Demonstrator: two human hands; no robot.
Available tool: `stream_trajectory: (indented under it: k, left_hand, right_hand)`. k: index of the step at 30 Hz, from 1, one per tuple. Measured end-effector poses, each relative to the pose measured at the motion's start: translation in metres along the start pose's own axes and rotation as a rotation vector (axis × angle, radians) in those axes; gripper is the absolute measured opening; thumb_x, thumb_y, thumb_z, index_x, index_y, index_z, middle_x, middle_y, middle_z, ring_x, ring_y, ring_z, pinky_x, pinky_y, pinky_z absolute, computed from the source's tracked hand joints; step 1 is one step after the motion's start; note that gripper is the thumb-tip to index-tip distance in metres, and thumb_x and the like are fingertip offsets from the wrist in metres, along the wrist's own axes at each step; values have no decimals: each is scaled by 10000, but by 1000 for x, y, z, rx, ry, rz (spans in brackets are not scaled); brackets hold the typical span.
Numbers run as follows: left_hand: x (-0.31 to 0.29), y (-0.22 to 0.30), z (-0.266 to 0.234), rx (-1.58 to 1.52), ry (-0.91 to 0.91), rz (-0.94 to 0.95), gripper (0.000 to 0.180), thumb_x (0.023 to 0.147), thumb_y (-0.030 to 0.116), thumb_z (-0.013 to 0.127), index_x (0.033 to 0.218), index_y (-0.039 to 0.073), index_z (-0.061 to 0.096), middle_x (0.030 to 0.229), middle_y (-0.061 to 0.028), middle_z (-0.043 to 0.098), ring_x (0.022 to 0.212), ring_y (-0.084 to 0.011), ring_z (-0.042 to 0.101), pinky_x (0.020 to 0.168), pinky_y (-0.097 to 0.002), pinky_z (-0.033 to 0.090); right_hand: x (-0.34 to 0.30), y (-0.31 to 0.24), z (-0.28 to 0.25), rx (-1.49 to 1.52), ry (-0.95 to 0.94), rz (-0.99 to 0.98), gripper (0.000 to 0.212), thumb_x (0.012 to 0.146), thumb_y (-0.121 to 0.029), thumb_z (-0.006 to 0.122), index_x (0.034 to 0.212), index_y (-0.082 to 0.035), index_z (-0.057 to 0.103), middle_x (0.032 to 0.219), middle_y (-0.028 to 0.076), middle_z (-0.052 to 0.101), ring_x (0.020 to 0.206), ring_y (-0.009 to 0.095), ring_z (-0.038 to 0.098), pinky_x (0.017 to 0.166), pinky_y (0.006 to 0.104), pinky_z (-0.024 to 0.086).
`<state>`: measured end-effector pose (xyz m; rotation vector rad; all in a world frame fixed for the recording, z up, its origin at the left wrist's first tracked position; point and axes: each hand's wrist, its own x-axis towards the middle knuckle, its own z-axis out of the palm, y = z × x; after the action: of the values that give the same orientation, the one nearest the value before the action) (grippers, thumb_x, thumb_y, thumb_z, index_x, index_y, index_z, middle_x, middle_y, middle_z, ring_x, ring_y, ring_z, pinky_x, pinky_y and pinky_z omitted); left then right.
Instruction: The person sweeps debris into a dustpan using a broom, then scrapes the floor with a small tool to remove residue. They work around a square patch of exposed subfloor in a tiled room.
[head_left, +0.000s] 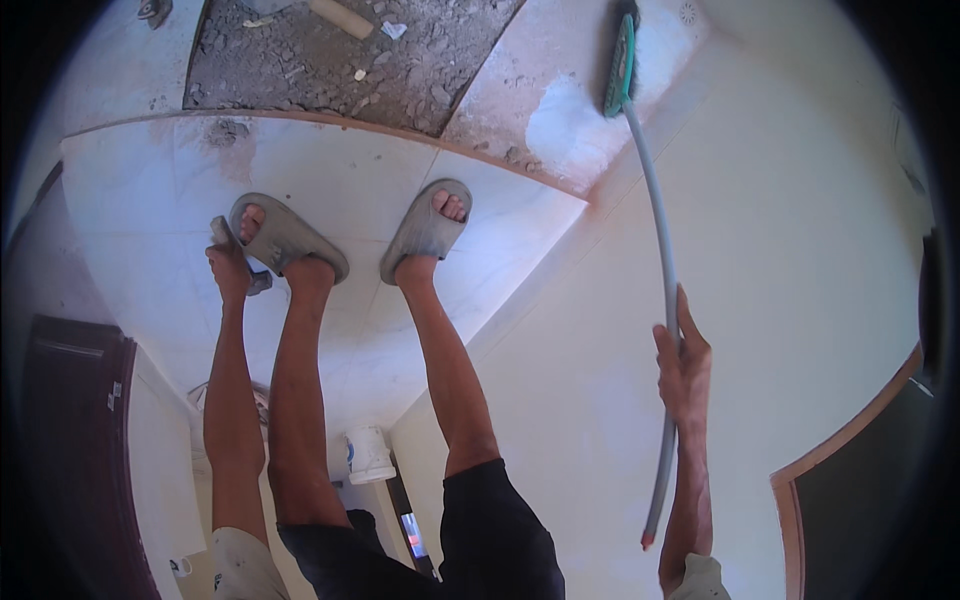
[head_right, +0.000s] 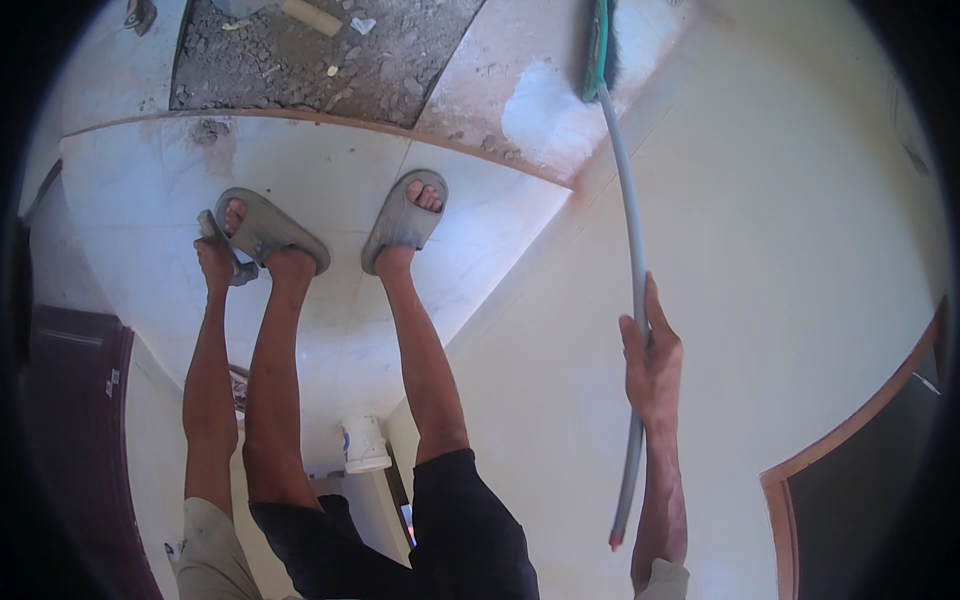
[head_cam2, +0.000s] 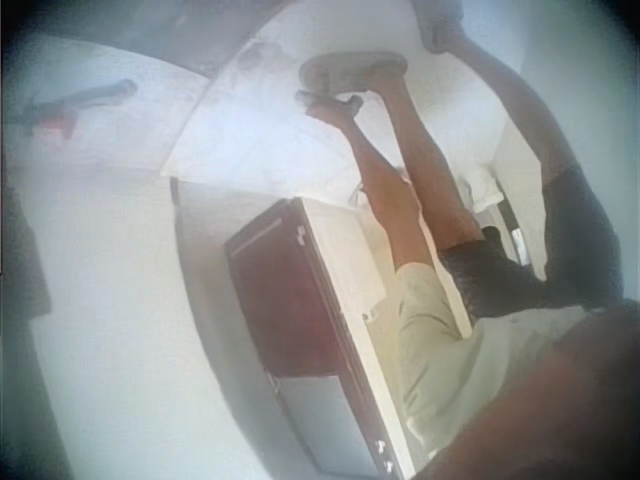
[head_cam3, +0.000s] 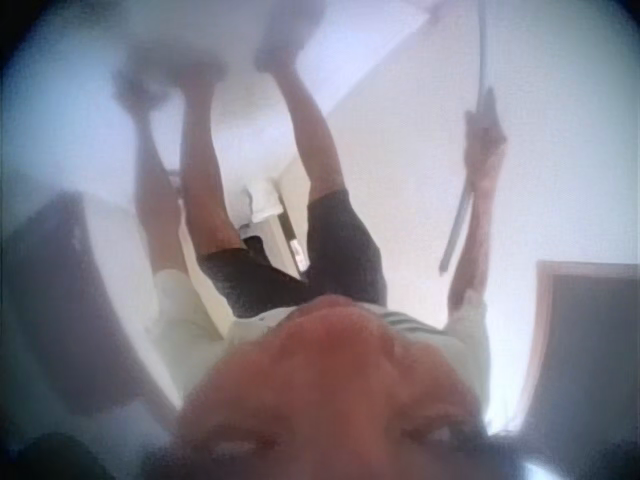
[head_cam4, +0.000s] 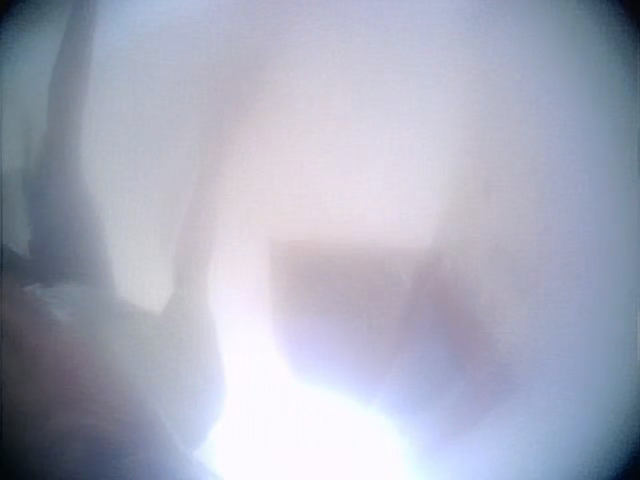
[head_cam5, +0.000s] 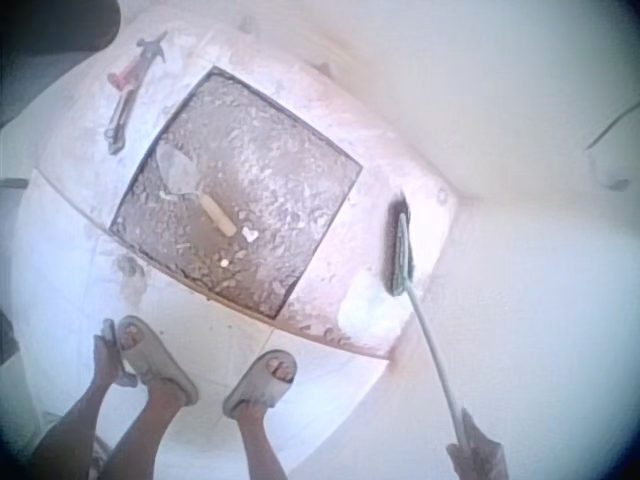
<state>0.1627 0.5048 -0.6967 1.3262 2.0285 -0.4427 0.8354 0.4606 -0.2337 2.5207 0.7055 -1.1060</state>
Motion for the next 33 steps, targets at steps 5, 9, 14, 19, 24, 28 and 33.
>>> stream_trajectory:
  k: [5,9,14,19,24,28,33]
  left_hand:
    - [9,-12,8,-14,7,-38,547,1015,319,722,1296,-78,472,1340,-356,612,1257,-511,616,1056,-571,497]
    - [-4,-3,8,8,29,-54,565,996,312,751,1310,-71,479,1333,-339,610,1254,-505,608,1062,-577,488]
    - [-91,15,-61,-83,-68,237,548,1044,241,717,1424,-80,489,1318,-303,592,1252,-441,593,1068,-516,486]
    - [-234,62,-216,-323,-371,-52,521,1131,402,591,1378,-57,592,1366,-225,677,1273,-321,645,1122,-431,471]
    - [-372,155,-348,-354,-409,-200,527,1118,391,599,1438,-26,553,1415,-196,618,1338,-313,583,1148,-439,439]
    - [-425,200,-361,61,-336,93,719,968,413,788,1508,39,495,1522,-236,508,1388,-417,544,1164,-515,453]
    - [-422,201,-341,197,-264,76,768,880,386,837,1504,99,495,1469,-246,498,1357,-478,541,1107,-568,502]
  right_hand:
    - [-9,-2,-12,-170,177,92,583,1091,-106,631,1642,-18,460,1103,145,781,671,118,493,610,284,490]
    - [18,15,6,41,75,-50,597,1087,-94,618,1661,-111,456,809,85,658,660,105,441,608,299,488]
    - [-50,2,-3,86,-26,145,591,1089,-103,610,1651,-22,443,815,91,656,678,147,517,670,329,524]
    - [-46,5,14,147,152,-40,587,1078,-84,608,1630,10,436,788,80,632,650,155,503,625,323,518]
    - [-81,8,11,279,-83,62,583,1075,-103,630,1628,-7,469,760,77,566,675,171,509,660,370,512]
    - [-90,12,20,292,196,43,584,1058,-91,629,1605,33,466,1040,282,779,751,337,732,790,396,582]
    - [-92,9,26,395,-32,0,564,1048,-102,640,1577,44,507,1074,313,771,804,344,769,807,399,590]
